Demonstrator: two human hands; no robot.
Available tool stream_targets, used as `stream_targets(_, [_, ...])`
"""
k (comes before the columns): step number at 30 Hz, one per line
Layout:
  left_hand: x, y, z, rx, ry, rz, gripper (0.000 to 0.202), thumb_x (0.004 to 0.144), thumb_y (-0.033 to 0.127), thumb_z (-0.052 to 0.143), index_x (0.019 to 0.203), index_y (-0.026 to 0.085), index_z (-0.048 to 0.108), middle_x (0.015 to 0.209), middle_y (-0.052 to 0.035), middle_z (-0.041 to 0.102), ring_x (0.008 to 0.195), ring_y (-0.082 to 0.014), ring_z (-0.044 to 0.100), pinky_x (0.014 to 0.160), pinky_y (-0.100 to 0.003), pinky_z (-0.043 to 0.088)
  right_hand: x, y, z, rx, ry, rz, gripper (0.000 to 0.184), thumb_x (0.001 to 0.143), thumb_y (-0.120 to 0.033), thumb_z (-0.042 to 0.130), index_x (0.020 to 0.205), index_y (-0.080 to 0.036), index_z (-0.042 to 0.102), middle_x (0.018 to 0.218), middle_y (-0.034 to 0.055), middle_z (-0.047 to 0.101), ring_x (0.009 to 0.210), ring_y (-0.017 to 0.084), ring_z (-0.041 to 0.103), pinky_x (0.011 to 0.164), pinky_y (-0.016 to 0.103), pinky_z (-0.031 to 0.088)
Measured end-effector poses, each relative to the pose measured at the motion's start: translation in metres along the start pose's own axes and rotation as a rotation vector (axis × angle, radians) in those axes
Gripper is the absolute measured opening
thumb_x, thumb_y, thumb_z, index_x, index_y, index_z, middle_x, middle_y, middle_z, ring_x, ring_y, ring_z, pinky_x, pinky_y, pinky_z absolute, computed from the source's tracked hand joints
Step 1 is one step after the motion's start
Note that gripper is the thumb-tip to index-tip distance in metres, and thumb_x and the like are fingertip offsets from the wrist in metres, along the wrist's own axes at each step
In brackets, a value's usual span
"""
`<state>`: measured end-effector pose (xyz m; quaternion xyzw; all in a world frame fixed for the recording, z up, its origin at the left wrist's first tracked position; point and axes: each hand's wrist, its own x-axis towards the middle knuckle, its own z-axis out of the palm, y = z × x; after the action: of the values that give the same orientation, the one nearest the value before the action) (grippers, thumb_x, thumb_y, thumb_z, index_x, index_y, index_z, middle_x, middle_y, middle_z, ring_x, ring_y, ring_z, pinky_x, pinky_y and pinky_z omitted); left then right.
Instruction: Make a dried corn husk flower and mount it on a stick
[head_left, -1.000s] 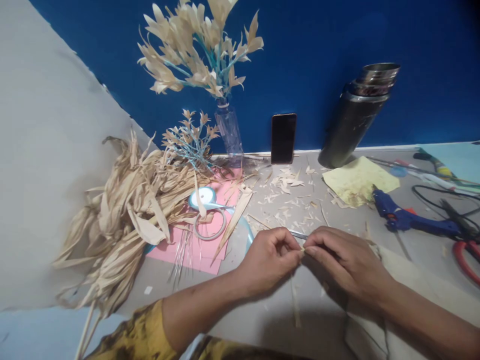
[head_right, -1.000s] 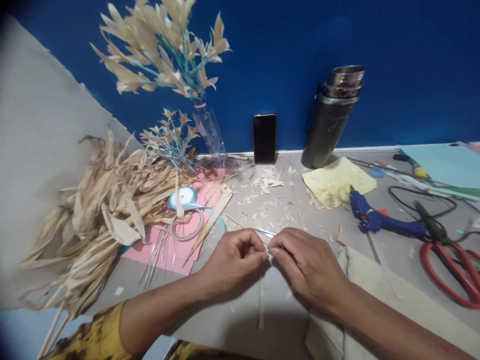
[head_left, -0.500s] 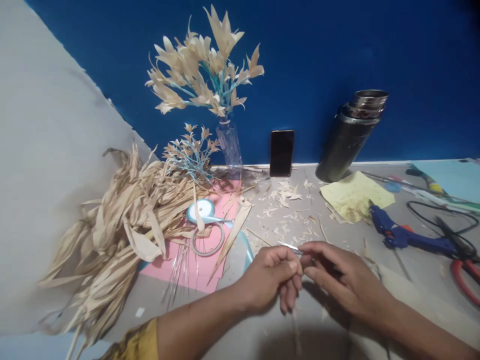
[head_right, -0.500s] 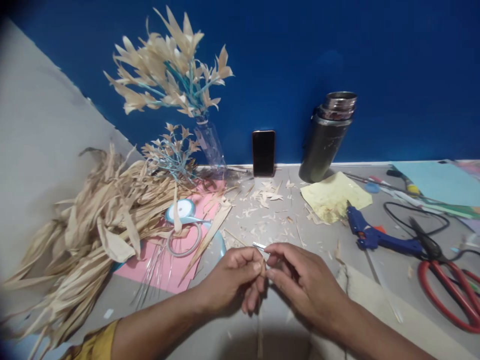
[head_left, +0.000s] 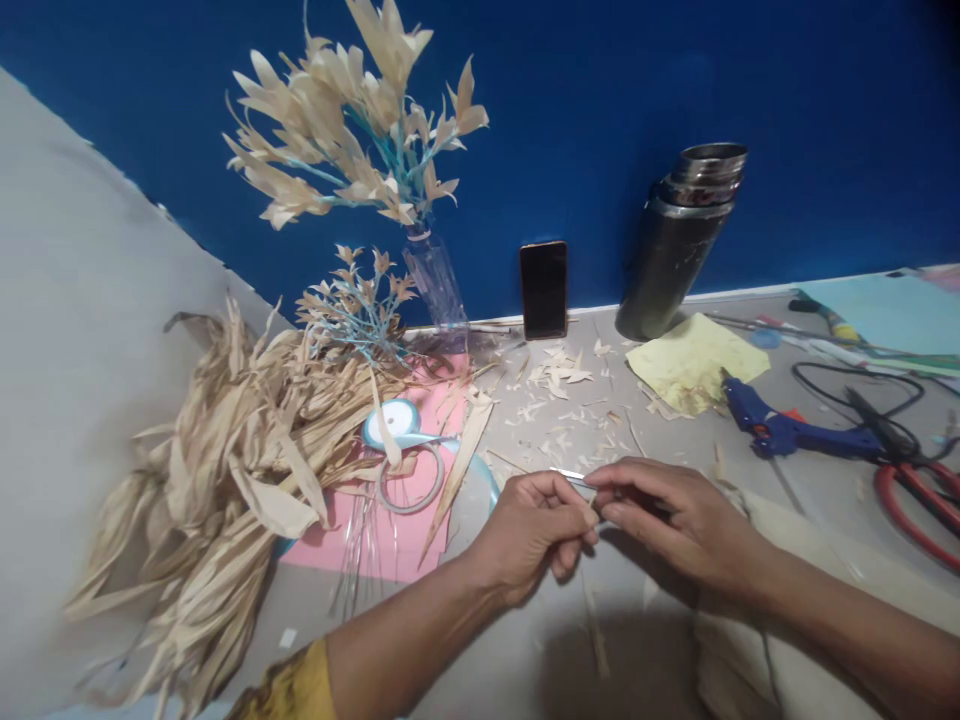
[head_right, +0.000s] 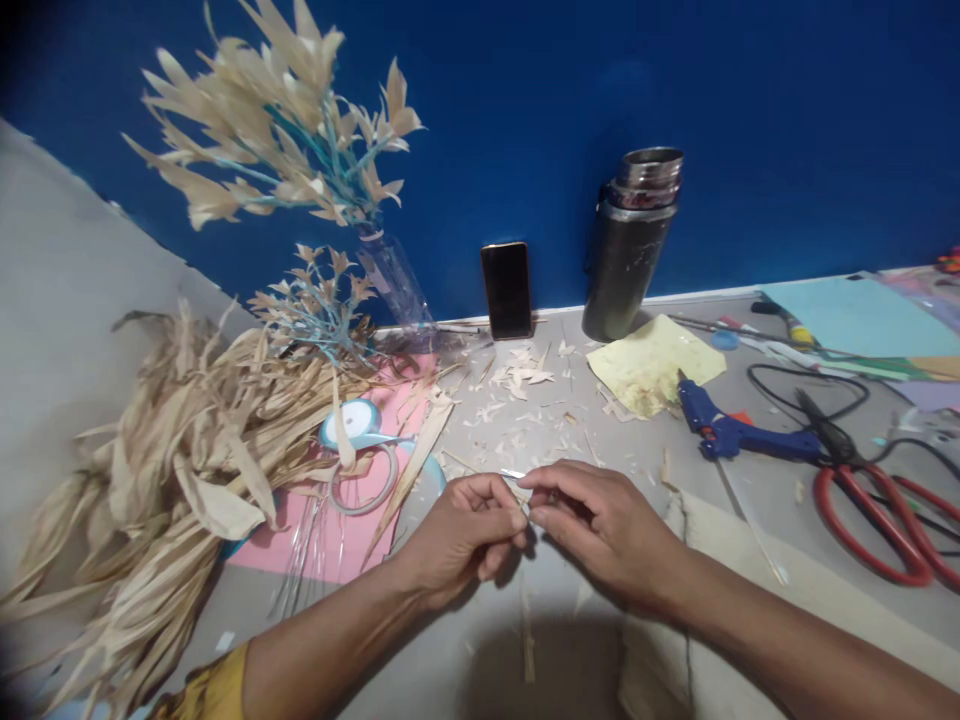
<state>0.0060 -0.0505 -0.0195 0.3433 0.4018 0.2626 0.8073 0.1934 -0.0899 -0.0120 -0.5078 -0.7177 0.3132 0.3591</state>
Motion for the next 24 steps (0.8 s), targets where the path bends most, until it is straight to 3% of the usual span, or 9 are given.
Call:
stream_targets(4, [0.001,-0.003,0.0,0.011,-0.024,-0.029,0.027,0.06,0.023,0.083,0.063,0.014,0.059,0.055,-0.0046,0.068,0.03,-0.0057,0.045,0.03,-0.016,0.029,0.005,-0.001,-0.002,0.067,-0.048,-0.088,0.017,0.096,-0.024,0.057,0.092,-0.021,0.073,0.085,0.0048,0.074,0.078,0.017,0.068,0.072,0.028,0.051])
stream_targets(8, [-0.002,-0.002,0.0,0.132,-0.077,-0.018,0.025,0.067,0.031,0.079,0.071,0.014,0.062,0.062,-0.0046,0.069,0.035,-0.0072,0.047,0.034,-0.02,0.034,0.007,-0.002,-0.003,0.02,-0.067,0.012,0.022,0.096,-0.026,0.056,0.079,-0.021,0.068,0.076,0.0018,0.071,0.069,0.015,0.064,0.066,0.026,0.048])
stream_targets(12, [-0.008,-0.001,0.003,0.547,0.063,0.272,0.013,0.073,0.02,0.07,0.064,0.016,0.06,0.058,0.0014,0.06,0.052,-0.0082,0.05,0.05,-0.02,0.038,0.005,-0.001,0.0,-0.047,-0.073,0.112,0.026,0.095,-0.032,0.054,0.074,-0.02,0.063,0.068,-0.0001,0.067,0.063,0.015,0.059,0.06,0.026,0.044])
stream_targets(14, [-0.008,-0.002,0.003,0.645,0.114,0.369,0.014,0.072,0.016,0.067,0.062,0.016,0.058,0.058,0.0026,0.056,0.057,-0.0084,0.05,0.054,-0.019,0.039,0.004,-0.001,0.001,-0.057,-0.051,0.111,0.026,0.094,-0.034,0.054,0.072,-0.02,0.061,0.067,-0.0004,0.066,0.062,0.015,0.058,0.06,0.026,0.042])
stream_targets(17, [-0.005,-0.002,0.0,0.471,-0.013,0.178,0.012,0.074,0.024,0.07,0.076,0.017,0.059,0.062,0.0031,0.058,0.05,-0.0088,0.053,0.046,-0.019,0.04,0.004,-0.002,-0.003,-0.042,-0.01,0.126,0.028,0.094,-0.035,0.052,0.072,-0.021,0.06,0.066,-0.0005,0.065,0.06,0.015,0.056,0.058,0.026,0.042])
stream_targets(19, [-0.001,0.0,-0.004,0.283,-0.097,0.051,0.023,0.076,0.035,0.071,0.086,0.016,0.06,0.071,-0.0008,0.065,0.045,-0.0097,0.055,0.039,-0.02,0.04,0.004,-0.003,-0.008,-0.025,0.011,0.151,0.028,0.094,-0.035,0.051,0.072,-0.021,0.06,0.064,-0.001,0.064,0.059,0.015,0.055,0.057,0.025,0.042])
stream_targets(21, [0.001,0.002,-0.006,0.167,-0.119,0.03,0.032,0.078,0.043,0.07,0.089,0.014,0.063,0.081,-0.0062,0.07,0.044,-0.0099,0.057,0.035,-0.02,0.041,0.004,-0.004,-0.011,-0.023,0.02,0.154,0.028,0.094,-0.034,0.052,0.072,-0.021,0.061,0.063,-0.0011,0.064,0.058,0.014,0.056,0.057,0.025,0.042])
stream_targets(24, [0.002,0.003,-0.005,0.131,-0.124,0.046,0.037,0.078,0.046,0.073,0.085,0.011,0.065,0.078,-0.007,0.07,0.043,-0.0084,0.057,0.034,-0.019,0.042,0.001,-0.004,-0.008,-0.038,0.005,0.111,0.027,0.095,-0.032,0.053,0.072,-0.021,0.063,0.065,-0.0005,0.066,0.059,0.014,0.057,0.058,0.025,0.043])
